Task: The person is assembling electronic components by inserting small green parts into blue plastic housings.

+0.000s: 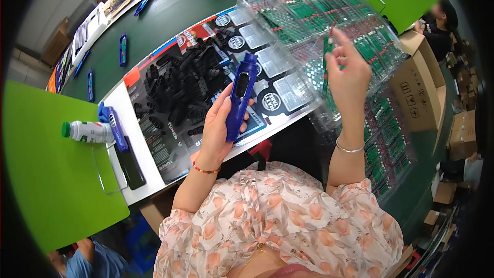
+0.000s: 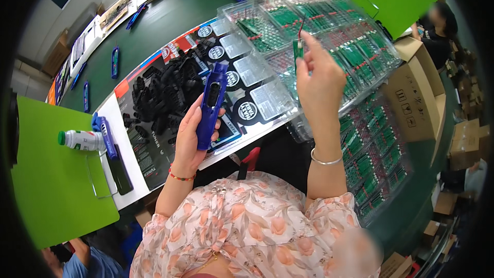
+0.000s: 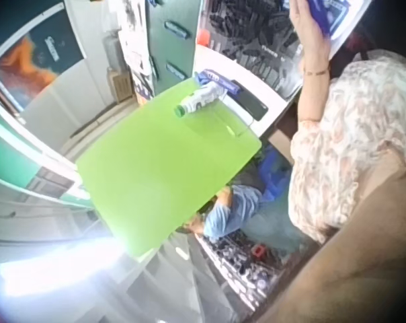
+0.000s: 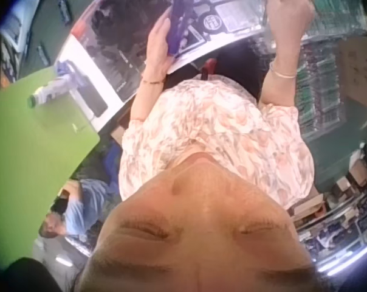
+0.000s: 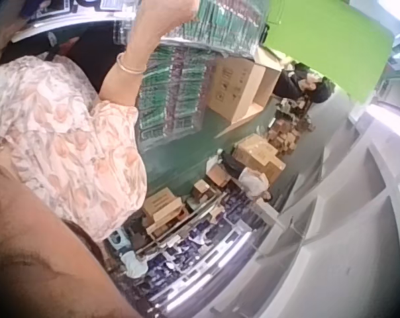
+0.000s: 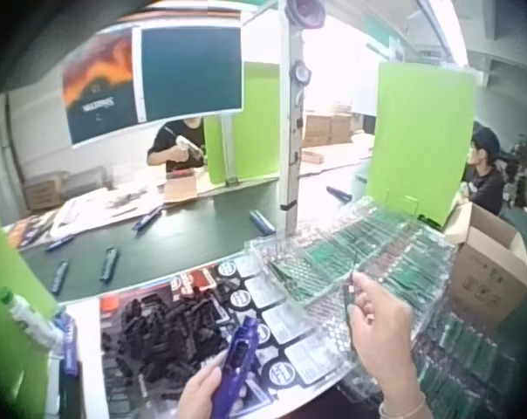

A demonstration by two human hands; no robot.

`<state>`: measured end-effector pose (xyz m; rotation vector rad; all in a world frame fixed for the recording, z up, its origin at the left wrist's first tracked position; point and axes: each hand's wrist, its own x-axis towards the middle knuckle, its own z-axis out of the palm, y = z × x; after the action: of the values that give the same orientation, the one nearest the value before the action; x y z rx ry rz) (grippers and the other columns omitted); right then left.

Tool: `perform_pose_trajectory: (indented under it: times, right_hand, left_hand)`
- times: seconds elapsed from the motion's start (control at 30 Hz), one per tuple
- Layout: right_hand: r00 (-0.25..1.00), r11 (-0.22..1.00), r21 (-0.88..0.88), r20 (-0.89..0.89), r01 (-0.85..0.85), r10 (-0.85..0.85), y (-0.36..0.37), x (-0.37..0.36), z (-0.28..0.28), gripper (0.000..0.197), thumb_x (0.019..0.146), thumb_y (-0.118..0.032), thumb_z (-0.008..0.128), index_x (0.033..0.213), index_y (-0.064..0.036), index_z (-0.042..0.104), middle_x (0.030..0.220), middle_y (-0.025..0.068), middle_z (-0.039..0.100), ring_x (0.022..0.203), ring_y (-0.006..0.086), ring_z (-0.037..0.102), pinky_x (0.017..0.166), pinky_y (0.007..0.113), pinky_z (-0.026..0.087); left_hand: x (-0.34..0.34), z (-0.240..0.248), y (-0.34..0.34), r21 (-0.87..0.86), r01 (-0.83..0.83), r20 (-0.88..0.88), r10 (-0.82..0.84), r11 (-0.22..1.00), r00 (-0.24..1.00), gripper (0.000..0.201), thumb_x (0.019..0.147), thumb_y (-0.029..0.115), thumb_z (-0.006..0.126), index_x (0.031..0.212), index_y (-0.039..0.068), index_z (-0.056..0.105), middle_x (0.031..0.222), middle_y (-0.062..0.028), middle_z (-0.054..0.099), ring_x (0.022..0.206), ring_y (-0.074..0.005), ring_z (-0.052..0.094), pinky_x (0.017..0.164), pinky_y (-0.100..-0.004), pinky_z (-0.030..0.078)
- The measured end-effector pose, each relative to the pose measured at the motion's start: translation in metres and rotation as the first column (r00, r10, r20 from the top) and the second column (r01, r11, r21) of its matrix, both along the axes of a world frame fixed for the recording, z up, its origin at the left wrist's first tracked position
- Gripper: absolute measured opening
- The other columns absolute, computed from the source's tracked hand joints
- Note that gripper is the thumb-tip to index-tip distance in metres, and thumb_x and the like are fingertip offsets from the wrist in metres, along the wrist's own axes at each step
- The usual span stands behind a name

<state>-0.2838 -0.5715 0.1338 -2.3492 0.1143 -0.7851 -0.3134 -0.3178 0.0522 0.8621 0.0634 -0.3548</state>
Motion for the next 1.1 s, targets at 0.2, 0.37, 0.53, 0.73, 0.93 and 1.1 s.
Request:
perform_pose_trajectory:
  times: [0.2,0.37,0.53,0.73,0.93,1.1]
  right_hand:
    - [0.899,0.545,0.746,0.162,-0.382,0.407,0.059,-0.014,-0.001,0.026,0.087,-0.001,0.067,0.112,0.0013,0.061,0.084,0.0055,0.07,0.071,0.0094,0.067,0.053,0.017,0.048]
    - [0.833,0.411,0.822,0.13,-0.394,0.538,0.091,-0.021,-0.032,0.022,0.088,-0.001,0.067,0.109,0.0011,0.061,0.086,0.0071,0.071,0.072,0.0096,0.068,0.053,0.018,0.048]
    - [0.792,0.404,0.805,0.129,-0.435,0.596,0.104,-0.02,-0.044,0.023,0.088,-0.002,0.067,0.11,0.0017,0.06,0.086,0.0065,0.071,0.074,0.0088,0.067,0.053,0.017,0.047]
    - [0.767,0.387,0.815,0.103,-0.43,0.634,0.105,-0.017,-0.043,0.023,0.089,-0.002,0.067,0.11,0.0023,0.06,0.085,0.0069,0.071,0.073,0.0091,0.067,0.052,0.017,0.046]
    - [0.744,0.352,0.832,0.104,-0.429,0.66,0.104,-0.014,-0.044,0.024,0.088,-0.002,0.067,0.11,0.0021,0.059,0.084,0.0083,0.071,0.07,0.0094,0.067,0.049,0.016,0.043]
    - [0.748,0.335,0.86,0.078,-0.385,0.659,0.105,-0.008,-0.047,0.024,0.087,0.0,0.067,0.11,0.0017,0.061,0.079,0.0081,0.07,0.066,0.0092,0.066,0.05,0.017,0.044]
  left_hand:
    - [-0.003,0.003,0.003,-0.068,0.003,-0.008,-0.003,0.998,1.0,0.053,0.102,0.026,0.047,0.149,0.008,0.031,0.113,-0.0169,0.062,0.081,-0.0167,0.06,0.06,-0.0264,0.051]
    - [-0.01,0.001,0.015,-0.036,-0.027,0.029,0.028,0.999,0.999,0.054,0.102,0.026,0.046,0.149,0.008,0.03,0.114,-0.0124,0.061,0.084,-0.0173,0.06,0.065,-0.028,0.052]
    - [-0.016,0.004,0.019,-0.066,-0.066,0.035,0.069,0.996,0.997,0.047,0.101,0.019,0.047,0.146,0.009,0.039,0.106,-0.0078,0.063,0.082,-0.0121,0.06,0.067,-0.0258,0.052]
    - [-0.012,-0.003,0.022,-0.012,-0.029,0.079,0.029,1.0,0.996,0.052,0.101,0.024,0.046,0.148,0.006,0.034,0.116,-0.0136,0.062,0.082,-0.0155,0.062,0.069,-0.027,0.053]
    - [-0.011,-0.002,0.021,0.0,-0.071,0.06,0.071,0.997,0.996,0.052,0.1,0.022,0.049,0.147,0.004,0.036,0.117,-0.0124,0.063,0.082,-0.0147,0.063,0.071,-0.0265,0.054]
    - [-0.01,0.001,0.024,-0.061,-0.028,0.073,0.032,0.998,0.997,0.044,0.1,0.018,0.049,0.143,0.009,0.043,0.111,-0.0089,0.066,0.082,-0.0111,0.062,0.072,-0.0238,0.053]
